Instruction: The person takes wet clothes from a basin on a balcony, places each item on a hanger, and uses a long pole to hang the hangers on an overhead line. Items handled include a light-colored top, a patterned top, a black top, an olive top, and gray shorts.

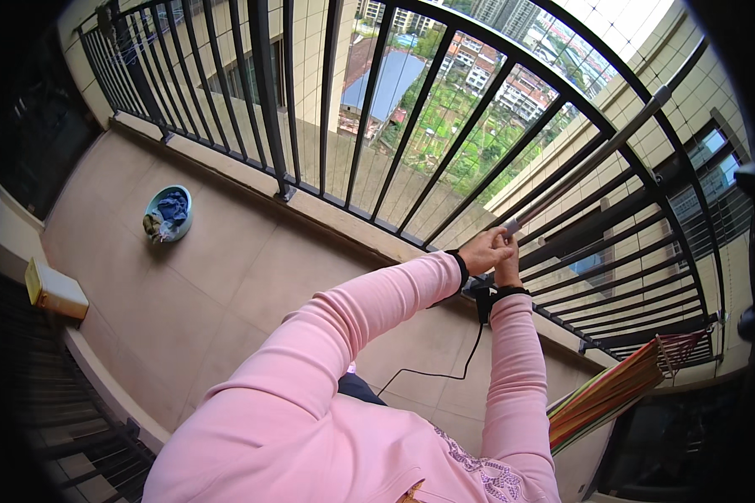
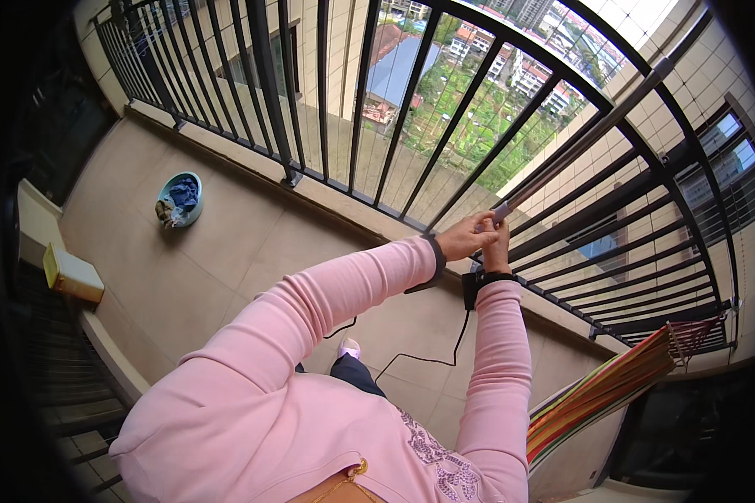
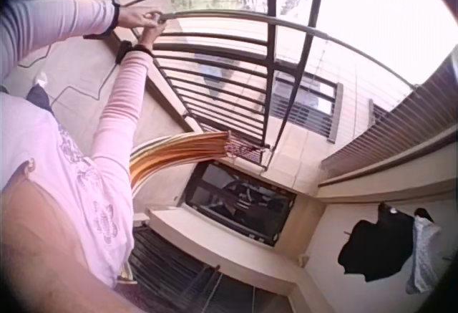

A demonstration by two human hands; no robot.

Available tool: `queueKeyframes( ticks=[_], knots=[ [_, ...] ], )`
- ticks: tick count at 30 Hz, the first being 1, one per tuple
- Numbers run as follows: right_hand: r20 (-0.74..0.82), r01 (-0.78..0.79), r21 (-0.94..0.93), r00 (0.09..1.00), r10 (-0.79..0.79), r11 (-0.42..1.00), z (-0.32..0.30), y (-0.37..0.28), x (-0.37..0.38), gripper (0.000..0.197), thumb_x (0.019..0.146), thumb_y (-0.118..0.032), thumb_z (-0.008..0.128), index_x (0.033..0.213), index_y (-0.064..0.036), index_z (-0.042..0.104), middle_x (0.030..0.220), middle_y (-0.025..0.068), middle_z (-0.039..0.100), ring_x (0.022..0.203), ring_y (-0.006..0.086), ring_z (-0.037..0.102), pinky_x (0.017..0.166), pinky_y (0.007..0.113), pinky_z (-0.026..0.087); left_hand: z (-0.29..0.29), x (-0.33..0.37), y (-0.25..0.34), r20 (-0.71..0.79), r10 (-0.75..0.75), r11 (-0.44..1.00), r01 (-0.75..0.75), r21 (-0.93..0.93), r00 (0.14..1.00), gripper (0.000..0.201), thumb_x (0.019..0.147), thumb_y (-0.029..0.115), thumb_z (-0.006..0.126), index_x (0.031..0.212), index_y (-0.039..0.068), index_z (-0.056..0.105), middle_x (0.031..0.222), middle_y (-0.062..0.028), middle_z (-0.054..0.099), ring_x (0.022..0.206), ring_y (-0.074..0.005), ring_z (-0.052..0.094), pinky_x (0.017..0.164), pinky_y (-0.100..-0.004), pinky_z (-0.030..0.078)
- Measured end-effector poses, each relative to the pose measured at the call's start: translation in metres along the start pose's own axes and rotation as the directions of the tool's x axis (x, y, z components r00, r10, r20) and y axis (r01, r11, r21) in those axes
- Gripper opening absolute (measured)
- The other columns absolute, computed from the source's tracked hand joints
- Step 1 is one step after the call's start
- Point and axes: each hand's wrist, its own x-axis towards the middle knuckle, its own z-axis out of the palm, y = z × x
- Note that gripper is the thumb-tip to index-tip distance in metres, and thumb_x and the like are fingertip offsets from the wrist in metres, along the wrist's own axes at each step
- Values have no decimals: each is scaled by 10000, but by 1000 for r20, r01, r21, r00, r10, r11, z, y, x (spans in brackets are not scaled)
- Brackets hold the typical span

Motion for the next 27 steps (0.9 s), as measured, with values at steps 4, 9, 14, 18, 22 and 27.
queueKeyframes(
  ticks=[4, 9, 14, 18, 22, 27],
  knots=[
    [-17, -51, -186, 999, 49, 981, -35, 25, 64, 203, 885, -169, 604, 1000, -16, 536, 826, 32, 585, 729, 134, 564, 615, 273, 448, 4, 23, -15, -79, -11, 991, 22, 136, 997, 634, 802, 326, 665, 1273, -35, 444, 1187, -237, 549, 1124, -311, 529, 957, -345, 412],
    [145, -330, -46, 932, 333, 943, -49, 34, 107, 303, 877, -267, 624, 1101, -84, 532, 918, 58, 607, 782, 196, 616, 633, 323, 501, -22, 52, -10, -111, -94, 965, 118, 233, 989, 617, 800, 362, 643, 1246, -30, 478, 1191, -256, 551, 1149, -352, 513, 974, -376, 400],
    [-80, -581, 226, 789, 609, 782, -10, 31, 68, 828, 806, -491, 645, 1431, -124, 245, 1449, 158, 175, 1312, 374, 240, 974, 539, 339, -77, 43, -2, -213, -93, 978, 129, 163, 973, 534, 822, 371, 620, 1187, -8, 530, 1157, -220, 580, 1096, -338, 550, 931, -373, 433],
    [83, -670, 172, 740, 667, 722, 117, 43, -1, 754, 866, -461, 582, 1416, -83, 231, 1425, 158, 283, 1297, 306, 336, 965, 481, 370, -162, -18, -7, -233, -166, 975, 194, 105, 958, 463, 826, 350, 622, 1111, -12, 575, 1046, -176, 630, 979, -281, 603, 846, -341, 474],
    [675, -470, 153, 692, 256, 869, 292, 14, -57, 422, 958, -319, 491, 1286, -61, 425, 1199, 66, 549, 1060, 168, 572, 832, 275, 474, -278, -116, -13, -368, -257, 966, 230, -115, 894, 360, 900, 243, 572, 1136, -27, 542, 1053, -154, 622, 995, -215, 593, 853, -323, 480],
    [710, -414, -123, 598, 371, 902, 511, -31, -113, 388, 946, -256, 537, 1247, -16, 491, 1040, 63, 613, 870, 123, 614, 726, 237, 504, -448, -272, 5, -560, -258, 944, 83, -318, 787, 237, 929, 131, 527, 1115, -15, 546, 990, -78, 615, 900, -143, 598, 789, -269, 498]
  ],
)
